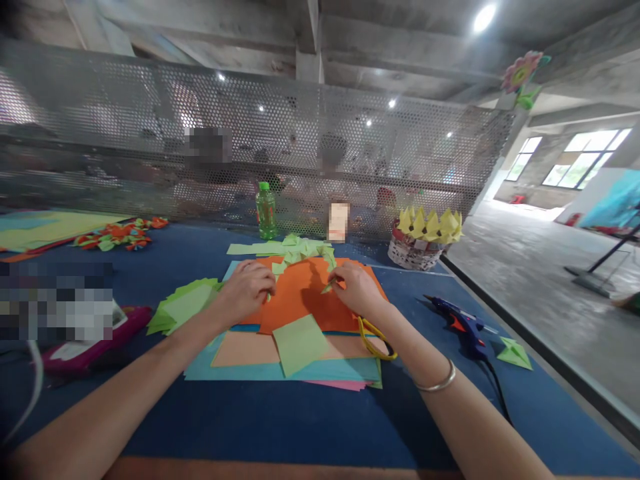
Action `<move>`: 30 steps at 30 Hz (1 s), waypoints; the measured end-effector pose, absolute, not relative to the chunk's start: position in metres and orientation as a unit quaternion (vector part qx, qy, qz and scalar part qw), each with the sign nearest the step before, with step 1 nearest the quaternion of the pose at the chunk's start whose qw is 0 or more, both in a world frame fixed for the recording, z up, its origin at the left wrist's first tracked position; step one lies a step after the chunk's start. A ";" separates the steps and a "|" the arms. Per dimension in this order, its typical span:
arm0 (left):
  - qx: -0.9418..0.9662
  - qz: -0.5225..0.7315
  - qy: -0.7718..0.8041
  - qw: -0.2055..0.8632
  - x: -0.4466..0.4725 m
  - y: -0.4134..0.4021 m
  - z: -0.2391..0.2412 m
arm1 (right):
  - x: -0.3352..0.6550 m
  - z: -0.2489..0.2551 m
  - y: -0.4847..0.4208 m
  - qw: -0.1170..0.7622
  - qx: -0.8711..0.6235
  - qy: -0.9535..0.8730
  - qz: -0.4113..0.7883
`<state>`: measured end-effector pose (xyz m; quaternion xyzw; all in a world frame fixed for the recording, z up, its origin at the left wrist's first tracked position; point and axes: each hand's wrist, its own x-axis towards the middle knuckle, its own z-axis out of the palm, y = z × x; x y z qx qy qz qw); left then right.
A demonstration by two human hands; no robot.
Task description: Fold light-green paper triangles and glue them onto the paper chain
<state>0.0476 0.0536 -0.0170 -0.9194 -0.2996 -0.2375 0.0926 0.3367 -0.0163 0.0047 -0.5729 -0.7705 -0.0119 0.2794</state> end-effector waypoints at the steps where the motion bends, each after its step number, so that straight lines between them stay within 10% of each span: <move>1: -0.915 -0.244 -0.308 0.096 0.044 0.059 -0.017 | 0.345 0.007 -0.012 0.273 -0.580 -0.767 -0.020; 30: -0.898 -0.250 -0.347 -0.105 0.040 0.044 -0.002 | 0.369 0.015 -0.054 0.177 -0.592 -0.786 -0.022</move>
